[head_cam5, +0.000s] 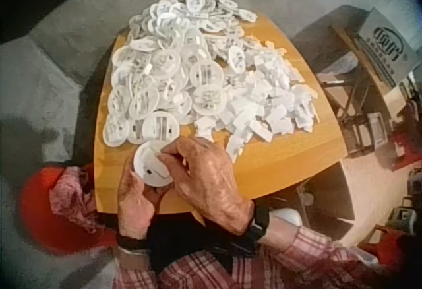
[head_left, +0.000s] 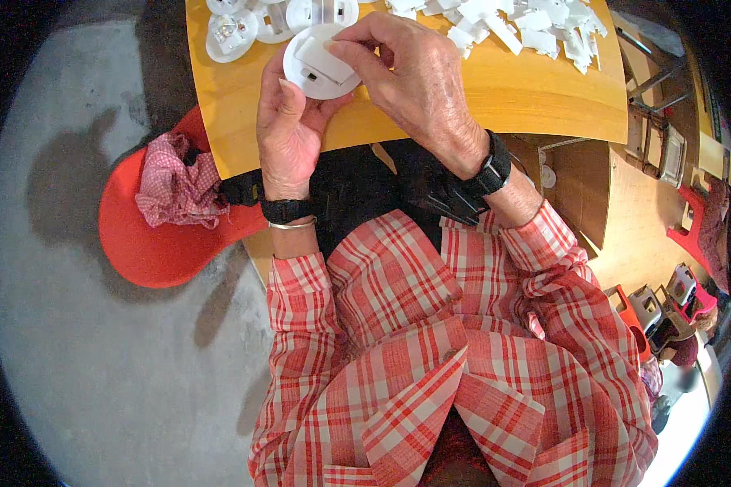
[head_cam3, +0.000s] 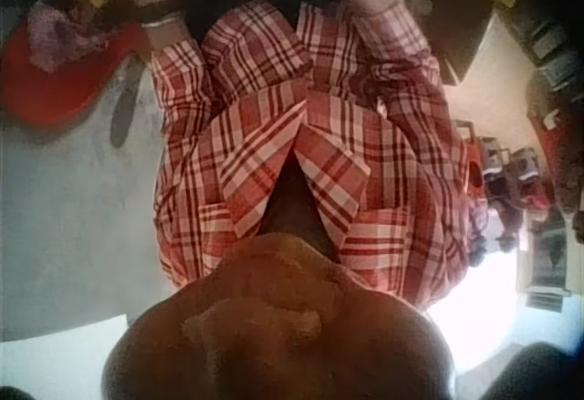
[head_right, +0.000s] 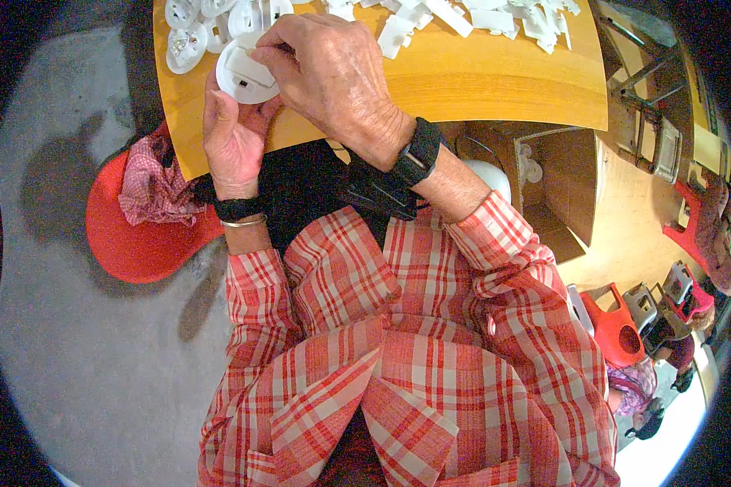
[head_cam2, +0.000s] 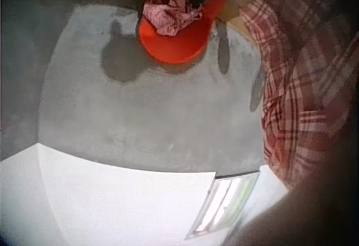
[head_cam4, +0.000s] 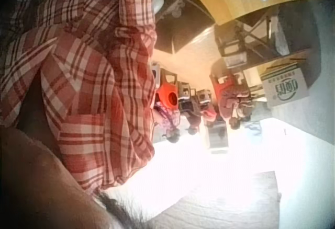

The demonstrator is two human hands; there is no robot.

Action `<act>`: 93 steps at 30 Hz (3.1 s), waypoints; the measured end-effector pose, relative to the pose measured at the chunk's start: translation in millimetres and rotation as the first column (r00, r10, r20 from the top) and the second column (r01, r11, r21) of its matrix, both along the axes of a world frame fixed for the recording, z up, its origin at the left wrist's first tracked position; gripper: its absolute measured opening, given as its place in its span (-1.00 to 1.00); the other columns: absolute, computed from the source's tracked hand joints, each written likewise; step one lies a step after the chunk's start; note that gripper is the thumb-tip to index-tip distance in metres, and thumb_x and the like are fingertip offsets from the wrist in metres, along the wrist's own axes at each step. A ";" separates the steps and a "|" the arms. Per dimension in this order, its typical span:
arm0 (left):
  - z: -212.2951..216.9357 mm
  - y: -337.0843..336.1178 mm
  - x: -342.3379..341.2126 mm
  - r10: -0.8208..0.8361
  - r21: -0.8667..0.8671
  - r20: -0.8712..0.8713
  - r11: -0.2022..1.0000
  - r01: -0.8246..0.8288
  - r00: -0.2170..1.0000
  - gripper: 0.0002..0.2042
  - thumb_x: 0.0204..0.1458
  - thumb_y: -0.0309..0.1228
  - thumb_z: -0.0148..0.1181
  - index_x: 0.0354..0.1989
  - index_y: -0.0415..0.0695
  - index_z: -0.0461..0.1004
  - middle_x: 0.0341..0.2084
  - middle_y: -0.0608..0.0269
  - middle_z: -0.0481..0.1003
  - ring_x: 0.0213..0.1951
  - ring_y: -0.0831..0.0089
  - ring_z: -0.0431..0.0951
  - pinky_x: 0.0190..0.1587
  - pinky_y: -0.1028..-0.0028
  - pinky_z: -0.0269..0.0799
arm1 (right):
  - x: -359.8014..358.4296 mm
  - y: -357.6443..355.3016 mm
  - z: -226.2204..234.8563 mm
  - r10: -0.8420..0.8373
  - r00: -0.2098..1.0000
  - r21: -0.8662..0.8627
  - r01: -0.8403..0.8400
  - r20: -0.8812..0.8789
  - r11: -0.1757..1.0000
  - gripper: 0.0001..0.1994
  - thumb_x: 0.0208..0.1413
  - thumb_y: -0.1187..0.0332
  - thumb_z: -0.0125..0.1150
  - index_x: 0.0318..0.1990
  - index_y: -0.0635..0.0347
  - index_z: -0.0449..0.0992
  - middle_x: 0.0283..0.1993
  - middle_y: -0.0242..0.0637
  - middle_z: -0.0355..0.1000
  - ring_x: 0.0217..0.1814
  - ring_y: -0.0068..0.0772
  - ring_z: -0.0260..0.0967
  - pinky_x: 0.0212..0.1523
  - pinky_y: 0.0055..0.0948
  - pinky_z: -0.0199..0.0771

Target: Assembling small white plastic housings by inserting internal components manually.

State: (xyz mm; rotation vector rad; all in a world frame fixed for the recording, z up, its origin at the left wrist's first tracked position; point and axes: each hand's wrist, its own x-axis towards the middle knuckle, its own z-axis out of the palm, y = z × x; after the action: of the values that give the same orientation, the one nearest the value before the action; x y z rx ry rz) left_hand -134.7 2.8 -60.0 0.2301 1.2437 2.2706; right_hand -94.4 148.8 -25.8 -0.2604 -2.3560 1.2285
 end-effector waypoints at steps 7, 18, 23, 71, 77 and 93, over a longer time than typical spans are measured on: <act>0.3 -0.4 -0.9 -0.029 0.011 -0.002 1.000 0.029 1.000 -0.43 0.03 -0.13 0.11 0.14 -0.15 0.10 0.04 0.11 0.27 0.05 0.22 0.34 0.00 0.19 0.41 | 1.0 0.4 0.0 0.008 1.000 -0.026 -0.008 0.008 1.000 -0.85 -0.08 0.32 0.18 -0.45 0.21 0.53 -0.45 -0.14 0.46 -0.38 -0.11 0.41 -0.35 -0.26 0.40; 1.5 0.3 -0.3 -0.004 -0.008 0.011 1.000 0.004 1.000 -0.41 0.03 -0.14 0.11 0.15 -0.17 0.08 0.05 0.11 0.25 0.05 0.23 0.33 0.00 0.20 0.41 | 0.4 0.0 -2.1 0.008 1.000 -0.019 -0.008 -0.011 1.000 -0.85 -0.09 0.31 0.18 -0.47 0.21 0.52 -0.49 -0.14 0.44 -0.40 -0.10 0.40 -0.36 -0.25 0.38; 0.4 -0.7 -0.3 -0.020 0.001 -0.002 1.000 0.020 1.000 -0.45 0.04 -0.15 0.10 0.14 -0.11 0.10 0.05 0.12 0.25 0.06 0.23 0.33 -0.01 0.20 0.42 | 0.6 3.0 -5.8 0.017 0.999 0.102 -0.012 -0.045 0.995 -0.86 -0.05 0.32 0.22 -0.37 0.17 0.53 -0.49 -0.25 0.46 -0.54 -0.38 0.39 -0.51 -0.47 0.39; 2.2 8.0 2.5 -0.004 -0.143 -0.126 0.990 -0.014 0.992 -0.65 0.14 -0.31 -0.03 0.04 -0.20 0.17 -0.11 0.11 0.37 -0.14 0.32 0.47 -0.27 0.33 0.57 | -0.2 16.3 -7.4 0.259 0.958 0.242 -0.224 -0.122 0.944 -0.76 -0.05 0.39 0.22 -0.16 0.13 0.48 -0.43 -0.29 0.37 -0.40 -0.32 0.35 -0.38 -0.46 0.39; 3.3 15.5 6.4 0.033 -0.191 -0.197 0.979 -0.072 0.980 -0.69 0.12 -0.38 0.01 -0.01 -0.26 0.24 -0.17 0.16 0.41 -0.16 0.44 0.46 -0.23 0.43 0.53 | 8.6 13.5 -20.5 0.154 0.988 0.019 -0.154 0.004 0.988 -0.75 -0.02 0.29 0.19 -0.23 0.23 0.44 -0.45 -0.13 0.40 -0.45 -0.13 0.38 -0.42 -0.30 0.38; -1.2 15.3 14.1 0.057 -0.325 -0.328 0.931 -0.169 0.943 -0.79 0.11 -0.45 -0.01 -0.12 -0.28 0.33 -0.30 0.28 0.44 -0.27 0.59 0.43 -0.23 0.57 0.43 | 10.2 -3.1 -24.2 0.046 0.991 -0.037 -0.041 0.124 0.998 -0.72 0.03 0.12 0.13 -0.31 0.15 0.47 -0.61 -0.16 0.39 -0.58 -0.16 0.38 -0.55 -0.30 0.35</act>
State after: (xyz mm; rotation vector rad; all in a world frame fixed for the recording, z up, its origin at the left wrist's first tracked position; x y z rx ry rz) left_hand -120.7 18.1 -61.2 0.4072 1.8456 2.1131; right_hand -84.1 145.6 -49.9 -0.3068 -2.4602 1.3094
